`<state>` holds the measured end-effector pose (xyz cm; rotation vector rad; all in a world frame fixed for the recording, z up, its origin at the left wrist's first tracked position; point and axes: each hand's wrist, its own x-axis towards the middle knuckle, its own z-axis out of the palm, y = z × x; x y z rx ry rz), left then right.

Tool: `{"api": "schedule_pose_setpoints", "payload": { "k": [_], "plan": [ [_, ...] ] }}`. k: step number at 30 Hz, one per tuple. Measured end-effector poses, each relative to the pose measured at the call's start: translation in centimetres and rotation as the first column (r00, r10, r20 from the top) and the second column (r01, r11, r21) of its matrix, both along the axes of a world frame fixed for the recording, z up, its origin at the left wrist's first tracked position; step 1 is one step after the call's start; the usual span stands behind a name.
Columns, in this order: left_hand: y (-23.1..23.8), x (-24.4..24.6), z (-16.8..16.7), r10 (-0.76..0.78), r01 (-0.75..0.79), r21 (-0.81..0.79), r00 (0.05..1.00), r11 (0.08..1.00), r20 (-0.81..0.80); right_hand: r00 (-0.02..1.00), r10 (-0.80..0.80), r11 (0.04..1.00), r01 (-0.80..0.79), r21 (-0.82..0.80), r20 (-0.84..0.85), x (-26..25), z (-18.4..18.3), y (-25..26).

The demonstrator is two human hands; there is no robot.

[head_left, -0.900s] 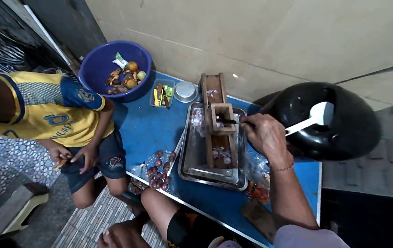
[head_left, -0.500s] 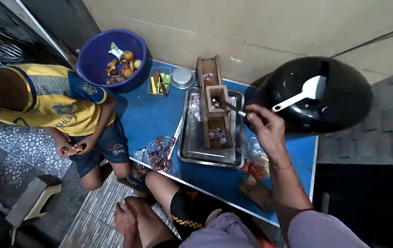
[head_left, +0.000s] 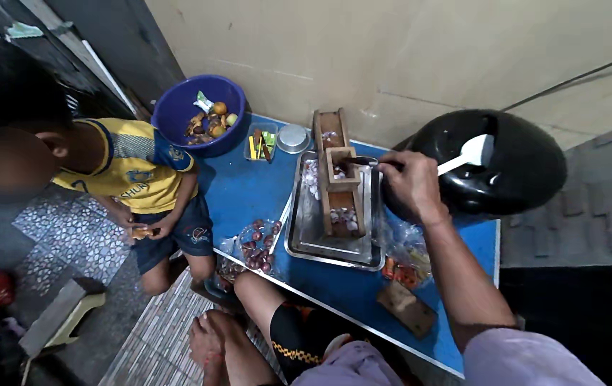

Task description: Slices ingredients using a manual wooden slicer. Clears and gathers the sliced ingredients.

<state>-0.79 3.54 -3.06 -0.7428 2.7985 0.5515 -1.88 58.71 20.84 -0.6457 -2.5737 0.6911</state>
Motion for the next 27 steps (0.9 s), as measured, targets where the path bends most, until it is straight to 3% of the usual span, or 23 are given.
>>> {"api": "schedule_pose_setpoints", "payload": {
  "k": [2,7,10,16,21,27],
  "plan": [
    [0.0,0.1,0.0,0.004,-0.004,0.007,1.0,1.0,-0.001,0.984,0.068,0.996,-0.076,0.041,0.162,-2.7,0.7,1.0],
    [-0.4,0.2,-0.7,0.01,-0.01,-0.006,1.0,1.0,0.005,0.913,0.21,0.972,-0.234,0.028,0.349,-5.5,0.0,1.5],
    [-0.6,0.4,-1.0,-0.001,0.001,-0.01,1.0,1.0,-0.018,0.886,0.2,0.97,-0.238,0.04,0.419,-6.5,-0.8,1.7],
    [-0.5,0.2,-0.3,0.023,-0.023,0.004,1.0,1.0,0.006,0.871,-0.008,0.983,-0.082,0.162,0.491,-8.5,-0.1,1.3],
    [-0.4,0.3,-0.6,0.013,-0.013,-0.008,1.0,1.0,-0.023,0.899,0.05,0.968,-0.151,0.2,0.435,-7.8,0.2,0.7],
    [-0.1,0.1,-0.2,0.017,-0.017,0.003,1.0,1.0,-0.005,0.79,0.05,0.962,-0.203,0.185,0.611,-8.4,1.1,0.4]
  ]
}}
